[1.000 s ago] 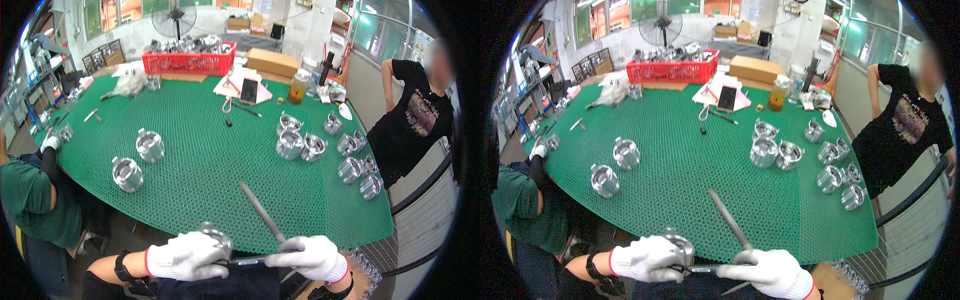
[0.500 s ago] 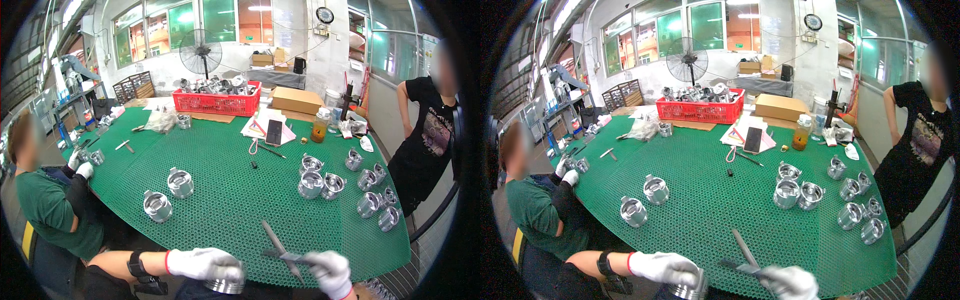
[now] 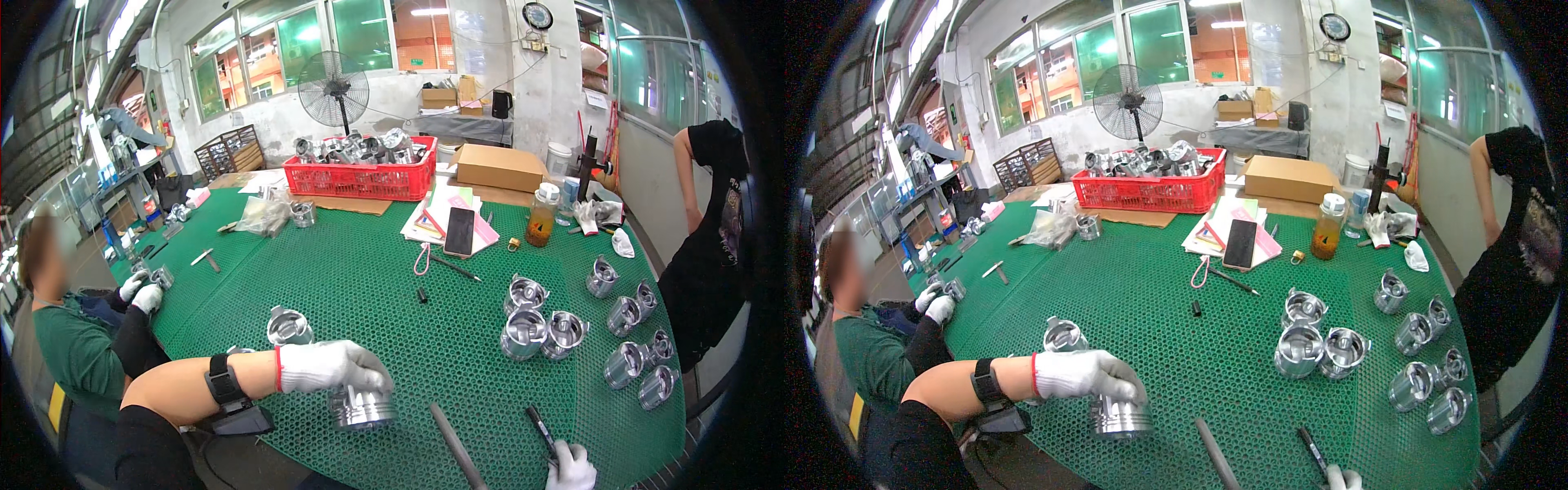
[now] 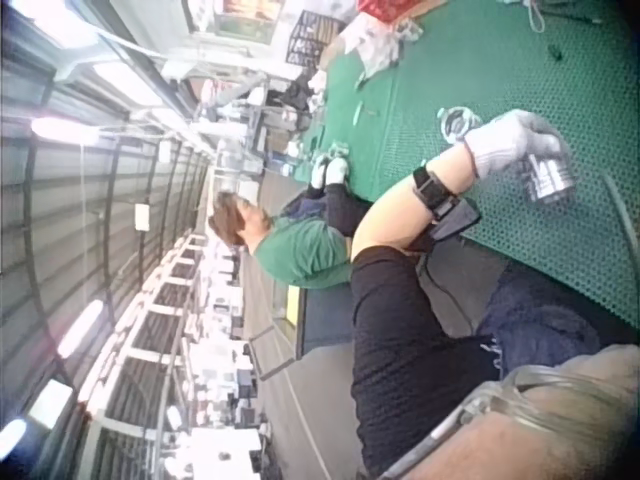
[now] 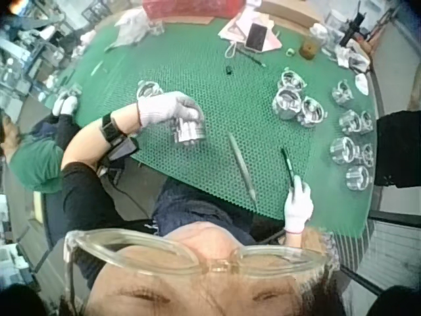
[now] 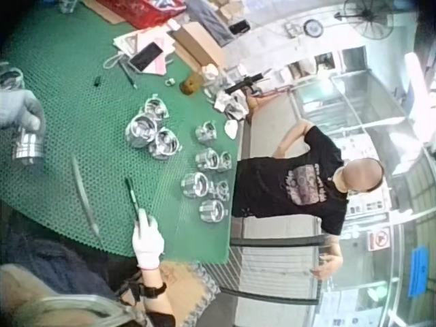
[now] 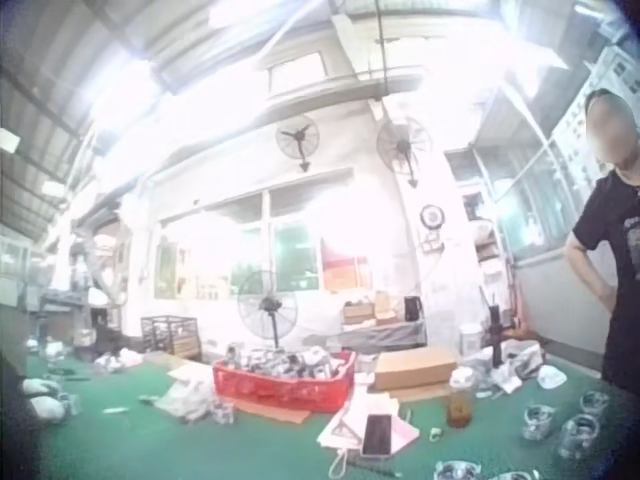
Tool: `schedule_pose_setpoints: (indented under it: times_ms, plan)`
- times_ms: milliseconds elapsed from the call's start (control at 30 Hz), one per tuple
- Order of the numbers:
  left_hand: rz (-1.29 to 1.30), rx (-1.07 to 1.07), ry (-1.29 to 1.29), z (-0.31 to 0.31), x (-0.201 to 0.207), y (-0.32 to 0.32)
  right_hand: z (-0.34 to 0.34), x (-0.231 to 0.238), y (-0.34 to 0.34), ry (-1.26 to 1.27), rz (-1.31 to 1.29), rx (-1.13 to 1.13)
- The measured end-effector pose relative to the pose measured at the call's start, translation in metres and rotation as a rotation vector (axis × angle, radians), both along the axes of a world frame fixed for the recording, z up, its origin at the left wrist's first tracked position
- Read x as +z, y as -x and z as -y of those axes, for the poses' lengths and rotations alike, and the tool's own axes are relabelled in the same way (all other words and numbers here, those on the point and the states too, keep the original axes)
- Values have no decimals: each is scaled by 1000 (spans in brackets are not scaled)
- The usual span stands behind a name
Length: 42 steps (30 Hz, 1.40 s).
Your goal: Inspecting metal piston heads and using a file to smooth the edges at a fabrication workbench.
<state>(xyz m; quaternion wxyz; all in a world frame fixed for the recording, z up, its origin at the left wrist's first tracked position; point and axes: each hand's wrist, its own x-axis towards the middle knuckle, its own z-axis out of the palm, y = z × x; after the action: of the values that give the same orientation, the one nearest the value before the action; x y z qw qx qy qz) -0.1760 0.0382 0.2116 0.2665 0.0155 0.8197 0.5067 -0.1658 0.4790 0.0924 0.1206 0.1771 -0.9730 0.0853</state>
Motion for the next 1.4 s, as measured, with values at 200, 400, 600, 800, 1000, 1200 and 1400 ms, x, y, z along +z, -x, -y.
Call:
schedule_pose_setpoints:
  times_ms: [200, 400, 600, 800, 1000, 1200, 1400]
  plan:
    - [-530, 633, -311, 50, 54, 122, 4, 3, 7, 86, -46, 28]
    - [-878, 673, -228, 42, 63, 181, 4, 0, 6, 63, -52, 12]
    - [-645, 197, -80, 10, -12, 70, 7, -1, 3, 28, -7, -20]
    - [-342, 223, -210, 16, -64, -62, 8, -3, -2, -8, -20, -45]
    - [-339, 626, -553, 13, -96, -142, 13, -4, 0, -10, -14, -14]
    - [-461, 824, -585, 5, -121, -182, 35, 29, 27, 79, -152, 70]
    - [-395, 983, -1194, -15, -128, -172, 94, 35, 120, 286, 30, 245]
